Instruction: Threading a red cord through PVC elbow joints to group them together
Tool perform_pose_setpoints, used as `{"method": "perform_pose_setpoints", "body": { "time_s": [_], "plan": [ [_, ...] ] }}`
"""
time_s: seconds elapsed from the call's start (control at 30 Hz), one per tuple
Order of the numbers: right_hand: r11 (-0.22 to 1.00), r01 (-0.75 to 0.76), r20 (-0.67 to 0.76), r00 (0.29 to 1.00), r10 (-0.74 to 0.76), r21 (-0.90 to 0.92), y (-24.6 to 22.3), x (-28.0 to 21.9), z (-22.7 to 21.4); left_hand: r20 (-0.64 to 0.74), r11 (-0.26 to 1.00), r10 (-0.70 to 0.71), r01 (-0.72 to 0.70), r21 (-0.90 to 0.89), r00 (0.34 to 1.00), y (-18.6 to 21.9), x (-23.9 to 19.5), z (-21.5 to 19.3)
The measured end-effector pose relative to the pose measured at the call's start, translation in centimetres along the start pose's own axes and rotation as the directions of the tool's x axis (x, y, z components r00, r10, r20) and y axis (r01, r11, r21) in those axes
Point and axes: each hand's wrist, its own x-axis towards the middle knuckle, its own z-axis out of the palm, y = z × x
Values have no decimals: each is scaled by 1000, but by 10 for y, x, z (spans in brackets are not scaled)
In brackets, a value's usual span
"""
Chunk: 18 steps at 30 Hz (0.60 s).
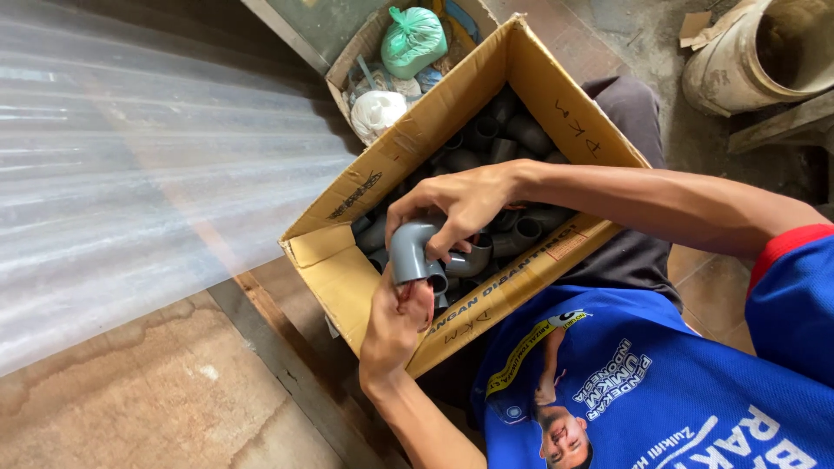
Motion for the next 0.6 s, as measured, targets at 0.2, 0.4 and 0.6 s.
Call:
{"method": "perform_pose_setpoints", "body": {
  "time_s": [0.2,0.4,0.6],
  "plan": [
    [956,214,76,976,-202,-201,17,6,5,-240,939,-323,342,42,916,0,9,12],
    [889,-182,-45,983,180,-419,27,5,-7,-339,995,-73,90,36,938,16,2,12],
    [973,218,364,914,-178,-72,-40,-31,-28,-205,871,92,21,491,974,10,-7,-6]
  ]
}}
